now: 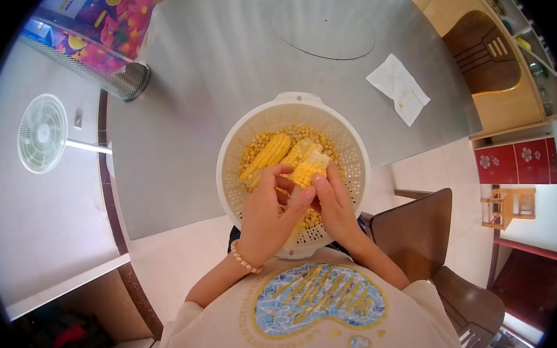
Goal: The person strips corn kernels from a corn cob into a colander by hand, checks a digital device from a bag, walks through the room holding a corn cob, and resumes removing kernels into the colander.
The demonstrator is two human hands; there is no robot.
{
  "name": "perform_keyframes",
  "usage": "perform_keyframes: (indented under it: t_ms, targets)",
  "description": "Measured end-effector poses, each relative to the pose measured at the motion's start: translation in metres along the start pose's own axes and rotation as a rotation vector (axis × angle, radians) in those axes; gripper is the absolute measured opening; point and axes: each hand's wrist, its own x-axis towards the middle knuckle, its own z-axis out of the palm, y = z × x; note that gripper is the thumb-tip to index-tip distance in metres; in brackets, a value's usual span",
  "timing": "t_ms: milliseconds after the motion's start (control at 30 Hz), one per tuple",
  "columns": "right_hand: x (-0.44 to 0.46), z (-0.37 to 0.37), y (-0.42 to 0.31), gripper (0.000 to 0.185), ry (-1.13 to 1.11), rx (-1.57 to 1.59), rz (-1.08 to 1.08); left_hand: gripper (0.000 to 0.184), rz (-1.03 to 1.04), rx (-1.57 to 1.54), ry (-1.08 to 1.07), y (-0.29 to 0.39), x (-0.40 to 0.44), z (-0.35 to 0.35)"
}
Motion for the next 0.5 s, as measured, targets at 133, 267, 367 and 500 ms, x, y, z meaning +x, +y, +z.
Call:
perform_keyframes:
  t_ms: [133, 267, 367, 500]
  targets:
    - [0.001, -0.002, 0.013, 0.027, -0.028, -0.142, -0.042, 0.04, 0.049, 0.098, -0.063, 0.004, 0.001, -0.003]
    - [-0.001, -0.001, 0.004, 0.028, -0.026, -0.215, -0.029, 0.034, 0.182, 0.236, 0.012, -0.003, -0.001, 0.001]
    - [-0.001, -0.001, 0.003, 0.027, -0.013, -0.161, 0.079, 0.029, 0.325, 0.344, 0.098, -0.014, 0.0, 0.003]
    - [-0.002, 0.001, 0.007, 0.025, -0.014, -0.003, 0.071, 0.029, 0.071, 0.0, -0.009, -0.02, -0.001, -0.003]
